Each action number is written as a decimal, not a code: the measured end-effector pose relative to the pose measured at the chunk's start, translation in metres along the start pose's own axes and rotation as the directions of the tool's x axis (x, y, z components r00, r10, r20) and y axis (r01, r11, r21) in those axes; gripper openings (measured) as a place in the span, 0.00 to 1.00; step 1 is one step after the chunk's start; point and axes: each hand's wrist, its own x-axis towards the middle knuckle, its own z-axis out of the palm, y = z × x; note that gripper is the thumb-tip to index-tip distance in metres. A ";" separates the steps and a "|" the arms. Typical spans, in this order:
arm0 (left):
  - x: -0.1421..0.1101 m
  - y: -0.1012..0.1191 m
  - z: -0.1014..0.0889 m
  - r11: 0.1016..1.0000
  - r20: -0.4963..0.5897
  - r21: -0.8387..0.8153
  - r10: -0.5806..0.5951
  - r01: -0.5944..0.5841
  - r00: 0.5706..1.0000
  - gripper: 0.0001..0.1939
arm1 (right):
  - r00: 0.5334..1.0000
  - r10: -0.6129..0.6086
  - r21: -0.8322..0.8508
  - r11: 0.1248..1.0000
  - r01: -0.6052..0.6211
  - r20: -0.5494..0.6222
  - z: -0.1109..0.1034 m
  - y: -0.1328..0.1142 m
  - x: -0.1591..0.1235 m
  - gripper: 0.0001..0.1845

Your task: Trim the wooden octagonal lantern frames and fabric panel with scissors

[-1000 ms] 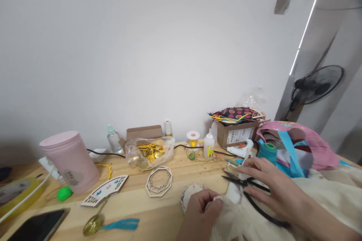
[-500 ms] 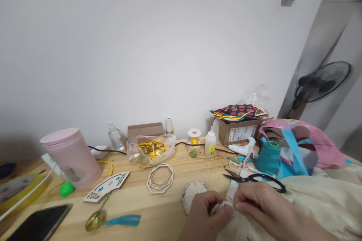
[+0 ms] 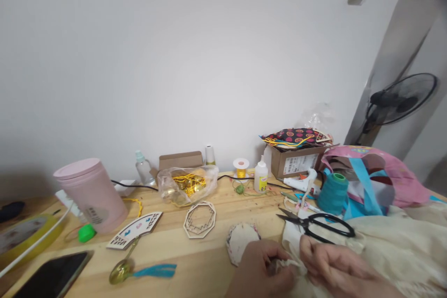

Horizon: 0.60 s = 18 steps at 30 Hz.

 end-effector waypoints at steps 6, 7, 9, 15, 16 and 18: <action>-0.005 -0.003 -0.004 0.996 0.028 0.070 0.049 -0.051 0.998 0.12 | 0.985 0.170 -0.210 0.964 -0.161 0.025 -0.010 -0.001 0.002 0.20; -0.005 -0.004 -0.003 0.995 0.039 0.080 0.059 -0.062 0.997 0.11 | 0.981 0.191 -0.321 0.929 -0.186 -0.016 -0.012 -0.001 0.002 0.19; -0.005 -0.005 -0.002 0.996 0.049 0.060 0.064 -0.067 0.997 0.11 | 0.974 0.223 -0.428 0.878 -0.214 -0.030 -0.016 0.000 0.002 0.17; -0.004 -0.002 -0.004 0.997 0.047 0.022 0.072 -0.073 0.996 0.08 | 0.991 0.040 0.333 0.943 0.004 -0.126 -0.020 0.013 0.001 0.17; -0.004 -0.003 -0.005 0.997 0.053 0.026 0.066 -0.068 0.996 0.07 | 0.980 0.017 0.422 0.904 0.070 -0.198 -0.020 0.014 0.002 0.17; -0.004 -0.005 -0.007 0.998 0.059 0.012 0.053 -0.054 0.997 0.07 | 0.954 -0.002 0.490 0.858 0.155 -0.298 -0.020 0.013 0.004 0.15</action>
